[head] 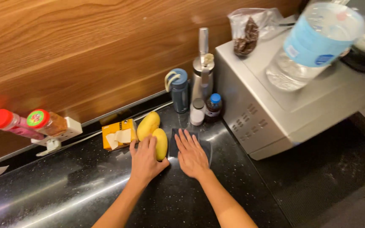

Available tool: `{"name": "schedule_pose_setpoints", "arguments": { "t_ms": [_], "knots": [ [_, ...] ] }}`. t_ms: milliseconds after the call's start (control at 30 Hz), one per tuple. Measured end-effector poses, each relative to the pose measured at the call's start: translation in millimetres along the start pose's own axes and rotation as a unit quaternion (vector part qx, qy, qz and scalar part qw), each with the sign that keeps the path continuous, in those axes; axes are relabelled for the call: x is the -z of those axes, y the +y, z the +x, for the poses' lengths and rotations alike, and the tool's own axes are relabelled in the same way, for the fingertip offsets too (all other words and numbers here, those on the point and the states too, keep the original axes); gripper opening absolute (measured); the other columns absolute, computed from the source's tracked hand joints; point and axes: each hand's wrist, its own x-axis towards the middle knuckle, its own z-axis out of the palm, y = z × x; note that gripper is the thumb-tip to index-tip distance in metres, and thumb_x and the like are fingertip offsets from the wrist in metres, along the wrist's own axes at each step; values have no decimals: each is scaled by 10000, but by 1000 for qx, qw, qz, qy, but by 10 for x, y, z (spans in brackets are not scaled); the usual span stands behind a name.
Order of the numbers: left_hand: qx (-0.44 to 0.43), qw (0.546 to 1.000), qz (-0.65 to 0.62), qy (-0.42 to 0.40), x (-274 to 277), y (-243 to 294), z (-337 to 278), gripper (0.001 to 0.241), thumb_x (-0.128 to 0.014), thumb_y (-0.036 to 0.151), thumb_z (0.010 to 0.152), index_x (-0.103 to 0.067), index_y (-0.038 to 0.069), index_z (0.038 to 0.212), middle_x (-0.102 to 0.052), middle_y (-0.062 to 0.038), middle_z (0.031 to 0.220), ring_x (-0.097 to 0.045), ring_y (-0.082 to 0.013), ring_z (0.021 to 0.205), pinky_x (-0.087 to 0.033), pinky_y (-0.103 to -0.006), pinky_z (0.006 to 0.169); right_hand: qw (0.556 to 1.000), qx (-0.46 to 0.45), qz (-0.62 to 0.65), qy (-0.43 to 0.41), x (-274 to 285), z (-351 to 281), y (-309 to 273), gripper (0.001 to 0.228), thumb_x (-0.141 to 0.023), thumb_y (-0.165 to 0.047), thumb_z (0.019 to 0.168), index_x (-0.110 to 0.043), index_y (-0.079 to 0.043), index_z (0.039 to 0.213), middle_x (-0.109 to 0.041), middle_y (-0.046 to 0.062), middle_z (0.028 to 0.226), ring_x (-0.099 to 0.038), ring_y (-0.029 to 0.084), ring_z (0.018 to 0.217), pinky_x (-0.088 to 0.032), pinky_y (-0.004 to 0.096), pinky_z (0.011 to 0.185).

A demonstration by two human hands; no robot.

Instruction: Clean and wipe the countertops in the kitchen area.

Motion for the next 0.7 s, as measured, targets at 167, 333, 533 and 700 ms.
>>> {"name": "schedule_pose_setpoints", "arguments": {
  "t_ms": [167,333,533,700],
  "knots": [
    [27,997,-74,-4,18,-236,-168,830,-844,267,619,-493,48,1339,-583,-131,1326,-556,-312,1242,-296,-552,1123,1000,19,-11,9,-384,665,79,611,-503,-175,966,-380,-34,1547,-281,153,1664,-233,320,1542,-166,463,1248],
    [2,997,-71,8,123,-280,-81,817,-841,257,652,-471,28,1343,-477,-197,1445,-438,-417,1342,-308,-551,1136,1000,16,12,-8,-429,986,-7,533,-530,-264,994,-452,-100,1495,-285,138,1655,-219,330,1530,-159,477,1239],
    [-51,997,-37,47,89,-425,78,947,-864,399,654,-471,89,1457,-275,-362,1531,-303,-552,1396,-255,-615,1128,992,95,-33,-77,-308,641,-62,559,-520,-226,966,-485,-110,1512,-355,86,1656,-230,319,1562,-173,493,1263],
    [34,999,33,15,32,-391,179,807,-800,583,691,-558,279,1397,-234,-366,1573,-363,-530,1316,-287,-622,1080,999,6,-39,8,194,-126,-109,540,-501,-305,988,-494,-107,1490,-409,144,1595,-315,344,1488,-210,533,1186]
  ]
}}
